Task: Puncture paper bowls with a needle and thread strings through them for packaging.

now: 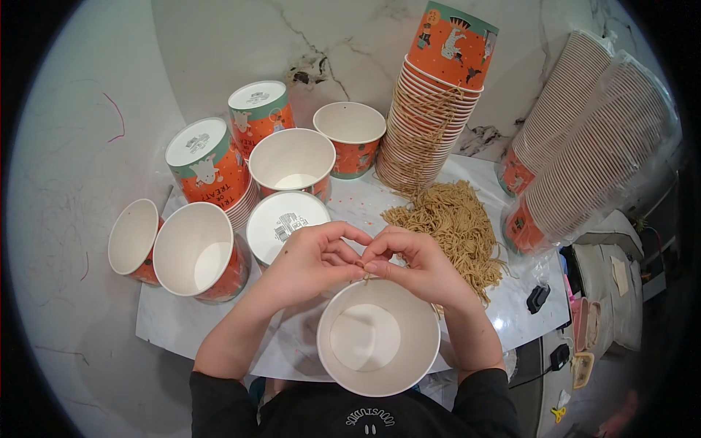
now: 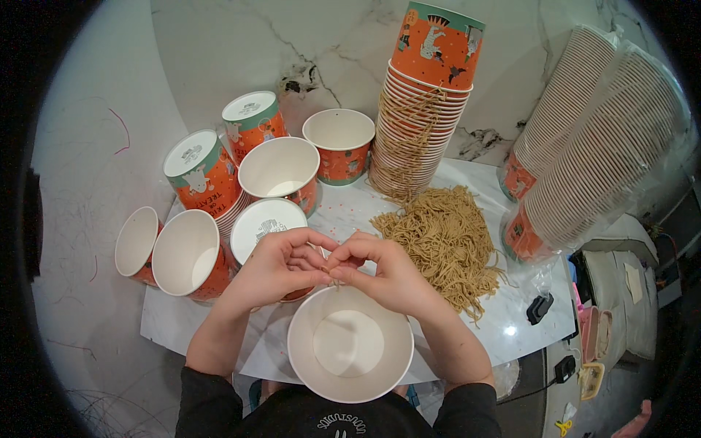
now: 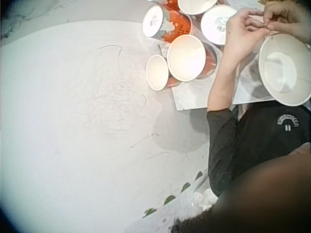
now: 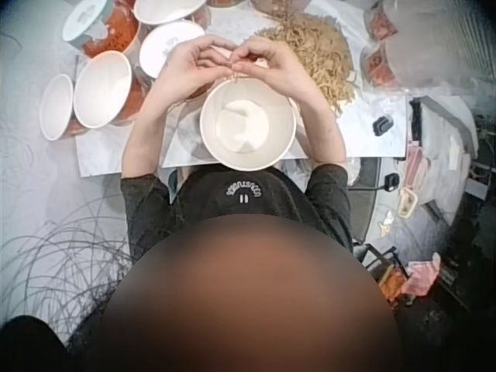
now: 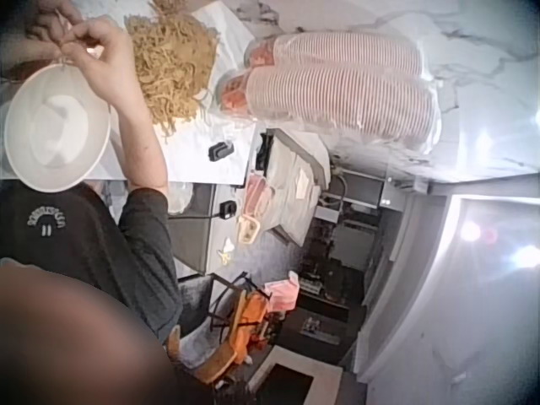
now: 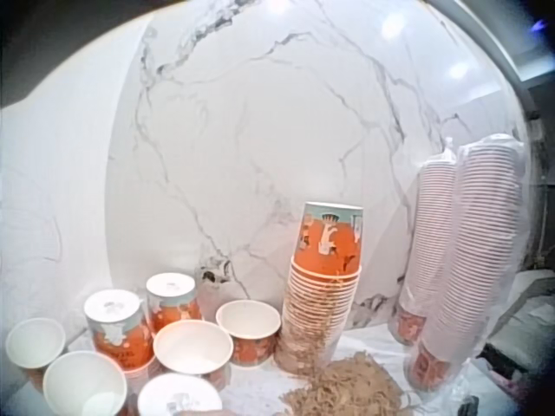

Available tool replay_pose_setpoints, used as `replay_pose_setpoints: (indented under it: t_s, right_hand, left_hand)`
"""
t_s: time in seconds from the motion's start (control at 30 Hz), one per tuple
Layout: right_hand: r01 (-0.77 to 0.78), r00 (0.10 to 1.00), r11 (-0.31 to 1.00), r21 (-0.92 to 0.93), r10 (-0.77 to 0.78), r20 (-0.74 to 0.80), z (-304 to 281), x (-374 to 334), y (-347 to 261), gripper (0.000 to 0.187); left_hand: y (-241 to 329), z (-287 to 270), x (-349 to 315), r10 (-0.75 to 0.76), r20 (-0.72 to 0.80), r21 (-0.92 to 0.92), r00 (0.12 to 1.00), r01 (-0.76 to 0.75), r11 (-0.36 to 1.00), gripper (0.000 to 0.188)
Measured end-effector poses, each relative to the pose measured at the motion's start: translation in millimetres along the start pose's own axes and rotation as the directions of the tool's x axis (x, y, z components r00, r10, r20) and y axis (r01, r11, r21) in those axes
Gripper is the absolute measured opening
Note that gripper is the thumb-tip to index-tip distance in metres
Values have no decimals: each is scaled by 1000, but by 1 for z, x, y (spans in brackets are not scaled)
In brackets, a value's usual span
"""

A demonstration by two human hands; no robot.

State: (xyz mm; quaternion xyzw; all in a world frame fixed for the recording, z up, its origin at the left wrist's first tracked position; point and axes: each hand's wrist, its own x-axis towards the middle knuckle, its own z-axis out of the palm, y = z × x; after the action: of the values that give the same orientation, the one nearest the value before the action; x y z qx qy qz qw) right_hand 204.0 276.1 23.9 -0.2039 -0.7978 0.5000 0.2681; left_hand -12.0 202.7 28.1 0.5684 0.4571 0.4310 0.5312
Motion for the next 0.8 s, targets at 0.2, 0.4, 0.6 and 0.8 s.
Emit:
replay_pose_setpoints:
  t_s: [0.2, 0.4, 0.6, 0.8]
  right_hand:
    - [-182, 979, 974, 132, 192, -71, 5, -5, -17, 14]
    - [-81, 993, 955, -286, 53, -104, 13, -12, -32, 15]
    - [-10, 988, 927, -375, -49, -149, 18, -14, -28, 13]
    - [79, 982, 825, -560, -160, -98, 19, -13, -26, 10]
  left_hand:
    - [2, 3, 0, -58, -25, 26, 998, 59, 998, 34]
    - [-1, 1, 0, -38, -60, 55, 997, 41, 998, 26]
    - [-2, -5, 0, -78, 40, -27, 996, 79, 996, 21]
    - [-1, -6, 1, -101, 50, -128, 994, 107, 986, 16]
